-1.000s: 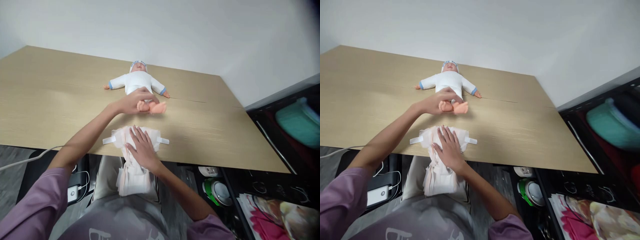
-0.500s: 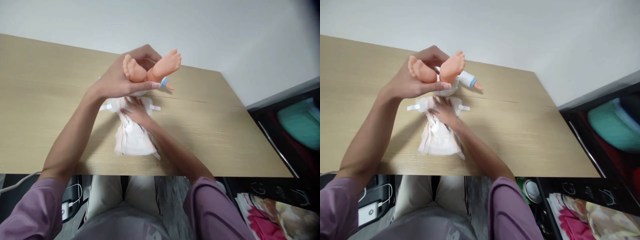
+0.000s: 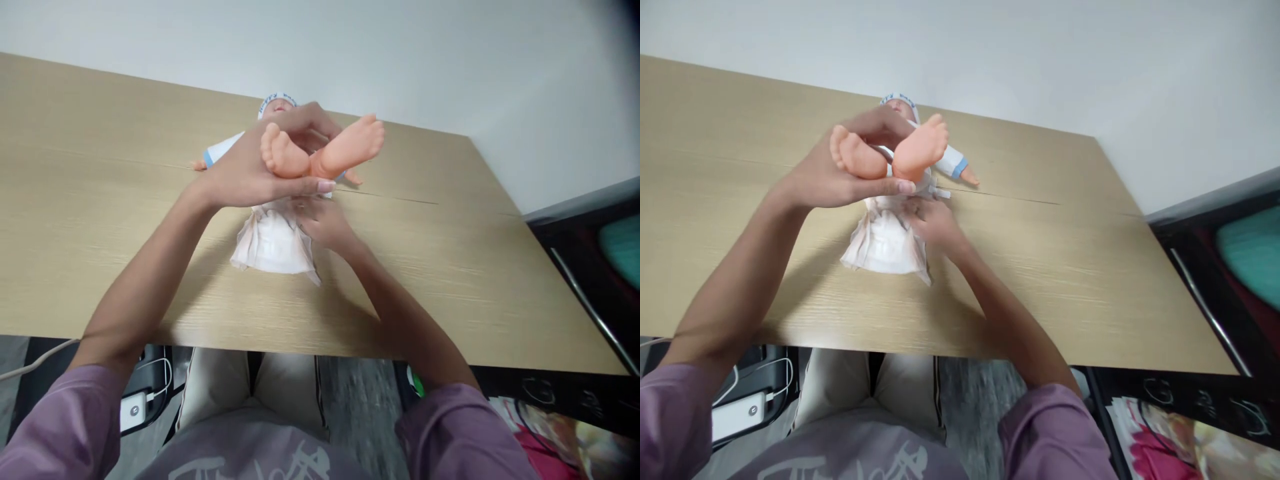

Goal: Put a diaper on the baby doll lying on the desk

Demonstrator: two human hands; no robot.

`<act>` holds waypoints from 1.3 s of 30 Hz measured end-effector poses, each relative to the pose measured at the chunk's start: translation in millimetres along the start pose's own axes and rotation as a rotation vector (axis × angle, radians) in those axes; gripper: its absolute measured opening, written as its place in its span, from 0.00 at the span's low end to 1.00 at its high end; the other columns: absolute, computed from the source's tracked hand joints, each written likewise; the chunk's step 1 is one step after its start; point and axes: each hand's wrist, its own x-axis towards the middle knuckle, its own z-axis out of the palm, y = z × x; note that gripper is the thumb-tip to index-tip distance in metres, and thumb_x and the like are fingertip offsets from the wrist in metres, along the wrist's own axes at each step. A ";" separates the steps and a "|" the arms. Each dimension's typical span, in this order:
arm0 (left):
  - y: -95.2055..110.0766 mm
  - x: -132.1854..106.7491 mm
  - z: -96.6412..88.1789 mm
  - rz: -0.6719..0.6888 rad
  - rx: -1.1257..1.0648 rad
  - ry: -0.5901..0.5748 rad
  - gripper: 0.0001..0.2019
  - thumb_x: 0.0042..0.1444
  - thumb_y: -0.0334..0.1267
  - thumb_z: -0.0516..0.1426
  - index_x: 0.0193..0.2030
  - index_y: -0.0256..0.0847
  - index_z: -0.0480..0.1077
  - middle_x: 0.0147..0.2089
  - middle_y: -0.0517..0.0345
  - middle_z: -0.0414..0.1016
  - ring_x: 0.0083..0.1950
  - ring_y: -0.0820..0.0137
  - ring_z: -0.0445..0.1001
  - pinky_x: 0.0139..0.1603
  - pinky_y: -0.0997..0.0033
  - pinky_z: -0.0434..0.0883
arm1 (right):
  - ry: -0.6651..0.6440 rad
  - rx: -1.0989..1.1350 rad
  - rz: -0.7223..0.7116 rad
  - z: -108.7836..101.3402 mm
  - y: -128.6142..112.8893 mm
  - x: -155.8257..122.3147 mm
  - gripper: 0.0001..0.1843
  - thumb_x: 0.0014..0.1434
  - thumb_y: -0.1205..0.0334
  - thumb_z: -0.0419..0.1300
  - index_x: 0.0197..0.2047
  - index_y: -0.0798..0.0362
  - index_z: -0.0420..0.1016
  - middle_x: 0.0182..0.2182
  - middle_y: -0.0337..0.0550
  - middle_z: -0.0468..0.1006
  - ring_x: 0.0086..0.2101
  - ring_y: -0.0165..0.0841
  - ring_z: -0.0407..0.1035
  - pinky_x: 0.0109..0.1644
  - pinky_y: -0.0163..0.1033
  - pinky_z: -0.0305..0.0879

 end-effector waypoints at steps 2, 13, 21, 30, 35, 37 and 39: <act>-4.9 -8.0 6.1 -0.062 0.040 0.007 0.21 0.65 0.51 0.76 0.57 0.45 0.80 0.58 0.54 0.87 0.64 0.53 0.86 0.67 0.50 0.82 | 0.187 -0.019 0.056 -17.6 -13.0 -30.9 0.25 0.77 0.36 0.64 0.64 0.45 0.82 0.62 0.52 0.86 0.66 0.57 0.78 0.74 0.71 0.73; -2.4 -75.1 15.0 -0.096 0.366 0.051 0.23 0.66 0.59 0.72 0.58 0.47 0.84 0.59 0.49 0.89 0.61 0.54 0.86 0.69 0.49 0.79 | 0.245 0.196 -0.319 -23.7 -43.8 -49.4 0.21 0.78 0.52 0.63 0.70 0.43 0.76 0.66 0.51 0.83 0.68 0.51 0.76 0.77 0.63 0.72; -44.4 -149.9 -25.5 -0.010 0.479 -0.232 0.21 0.66 0.49 0.71 0.62 0.48 0.84 0.71 0.41 0.84 0.77 0.46 0.78 0.77 0.43 0.75 | -0.003 -0.111 -0.405 -27.7 13.2 -89.2 0.18 0.77 0.57 0.59 0.63 0.42 0.85 0.70 0.50 0.81 0.72 0.52 0.73 0.78 0.62 0.69; -65.2 -167.7 -15.0 0.007 0.711 -0.378 0.31 0.58 0.28 0.64 0.70 0.45 0.78 0.77 0.41 0.78 0.82 0.42 0.71 0.78 0.39 0.71 | -0.095 -0.187 -0.386 -26.4 17.8 -90.8 0.26 0.72 0.71 0.59 0.66 0.43 0.85 0.72 0.50 0.79 0.74 0.48 0.70 0.80 0.62 0.68; -64.8 -163.8 -17.1 -0.109 0.603 -0.368 0.29 0.57 0.27 0.60 0.65 0.49 0.82 0.76 0.45 0.79 0.83 0.47 0.71 0.80 0.41 0.70 | -0.140 -0.063 -0.321 -35.1 20.7 -88.1 0.27 0.72 0.69 0.55 0.65 0.40 0.87 0.72 0.45 0.80 0.75 0.43 0.71 0.81 0.61 0.68; -59.7 -160.0 -16.2 -0.180 0.543 -0.377 0.26 0.60 0.29 0.59 0.63 0.49 0.83 0.76 0.47 0.79 0.83 0.49 0.69 0.81 0.44 0.69 | -0.158 0.010 -0.270 -39.2 19.8 -87.1 0.27 0.72 0.68 0.54 0.62 0.40 0.88 0.71 0.42 0.82 0.75 0.40 0.72 0.82 0.60 0.69; -51.2 -155.8 -12.2 -0.241 0.509 -0.391 0.22 0.65 0.35 0.57 0.63 0.48 0.82 0.76 0.47 0.78 0.83 0.49 0.68 0.82 0.44 0.67 | -0.170 0.059 -0.237 -42.0 14.4 -87.7 0.26 0.74 0.66 0.52 0.60 0.42 0.89 0.70 0.42 0.83 0.73 0.40 0.74 0.82 0.60 0.69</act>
